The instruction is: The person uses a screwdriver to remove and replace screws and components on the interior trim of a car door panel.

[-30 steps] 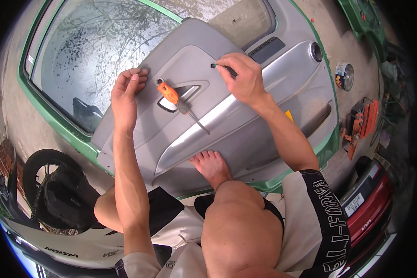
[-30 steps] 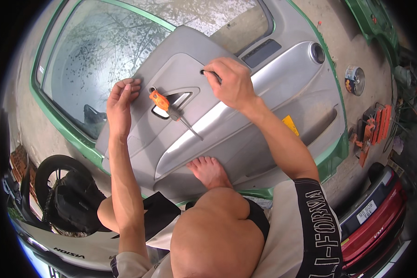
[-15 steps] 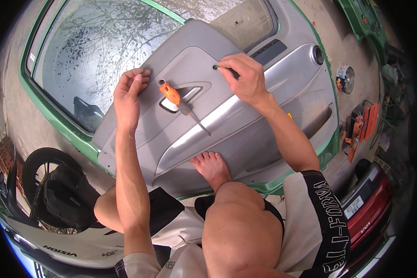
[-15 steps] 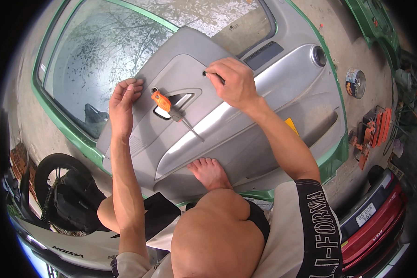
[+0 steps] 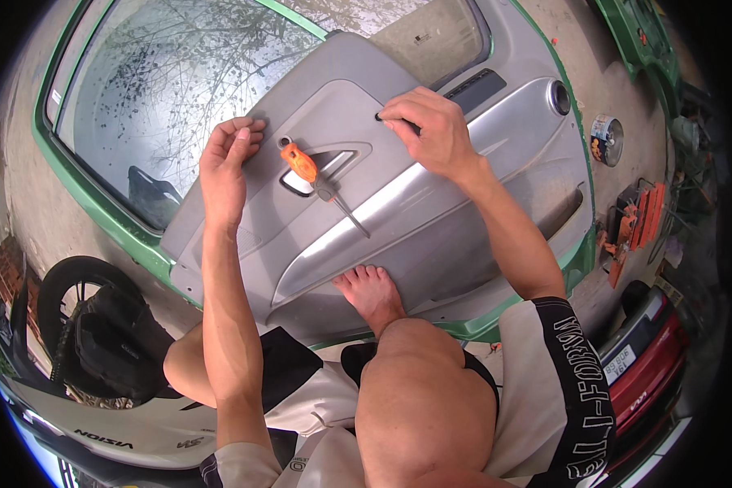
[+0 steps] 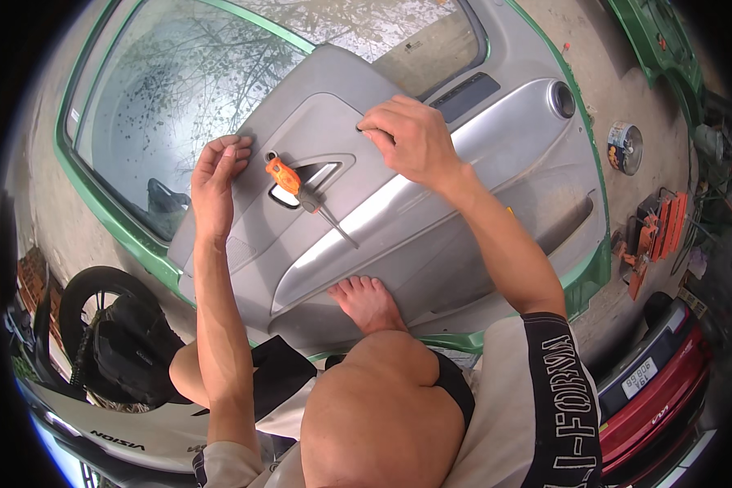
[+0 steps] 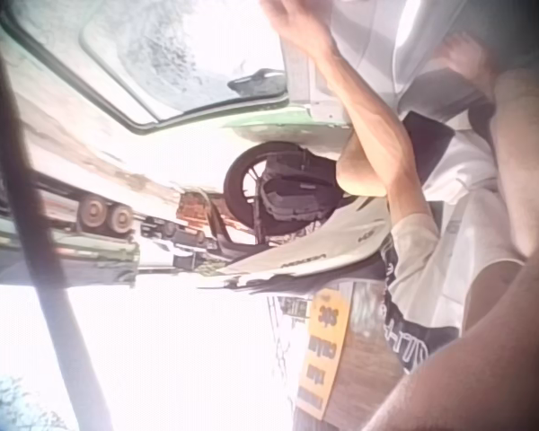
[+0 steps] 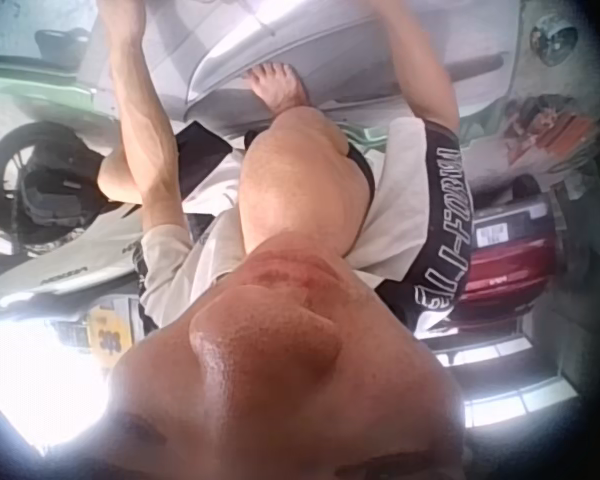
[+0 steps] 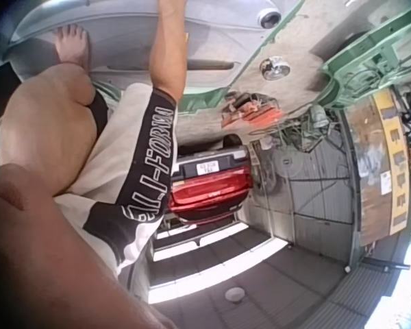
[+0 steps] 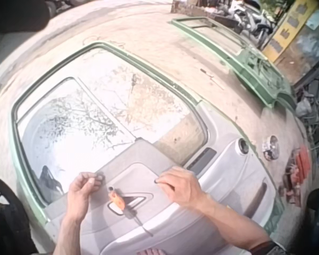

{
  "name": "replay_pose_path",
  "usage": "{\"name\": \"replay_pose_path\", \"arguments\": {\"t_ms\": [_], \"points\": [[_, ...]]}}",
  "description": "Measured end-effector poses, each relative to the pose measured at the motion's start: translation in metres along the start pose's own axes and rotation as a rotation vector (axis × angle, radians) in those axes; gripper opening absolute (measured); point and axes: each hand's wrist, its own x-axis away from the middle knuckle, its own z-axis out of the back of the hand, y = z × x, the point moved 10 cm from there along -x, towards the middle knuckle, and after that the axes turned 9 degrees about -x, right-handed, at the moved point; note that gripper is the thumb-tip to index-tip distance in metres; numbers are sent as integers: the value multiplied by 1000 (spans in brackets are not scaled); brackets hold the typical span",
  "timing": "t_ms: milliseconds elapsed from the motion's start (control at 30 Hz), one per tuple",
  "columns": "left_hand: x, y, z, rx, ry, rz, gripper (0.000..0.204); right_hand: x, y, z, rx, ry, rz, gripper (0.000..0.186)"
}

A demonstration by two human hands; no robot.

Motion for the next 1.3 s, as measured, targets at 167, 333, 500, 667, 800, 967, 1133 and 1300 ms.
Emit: {"name": "replay_pose_path", "arguments": {"t_ms": [167, 333, 500, 667, 800, 967, 1133, 1300], "points": [[0, -1, -1, 4, 4, -3, 25, 1, -9, -6, 100, 31, 52, 11], [2, 4, -2, -35, 44, -32, 24, 6, -3, -13, 107, 68, 12, 18], [2, 1, 0, -43, 42, -60, 25, 2, 4, -22, 224, -44, -13, 23], [2, 2, -4, -30, 47, -111, 25, -1, -1, -41, 467, -243, 276, 23], [4, -1, -2, -10, 71, -119, 26, -4, -8, -51, 548, -346, 324, 23], [3, -3, -5, -13, 72, -130, 26, 2, -3, -50, 604, -230, 266, 19], [10, 3, -4, -134, 108, -128, 29, 2, -18, -40, 503, -97, 237, 21], [57, 37, -51, -745, 146, -42, 56, 17, -23, 0, 372, 76, 126, 25]]}}
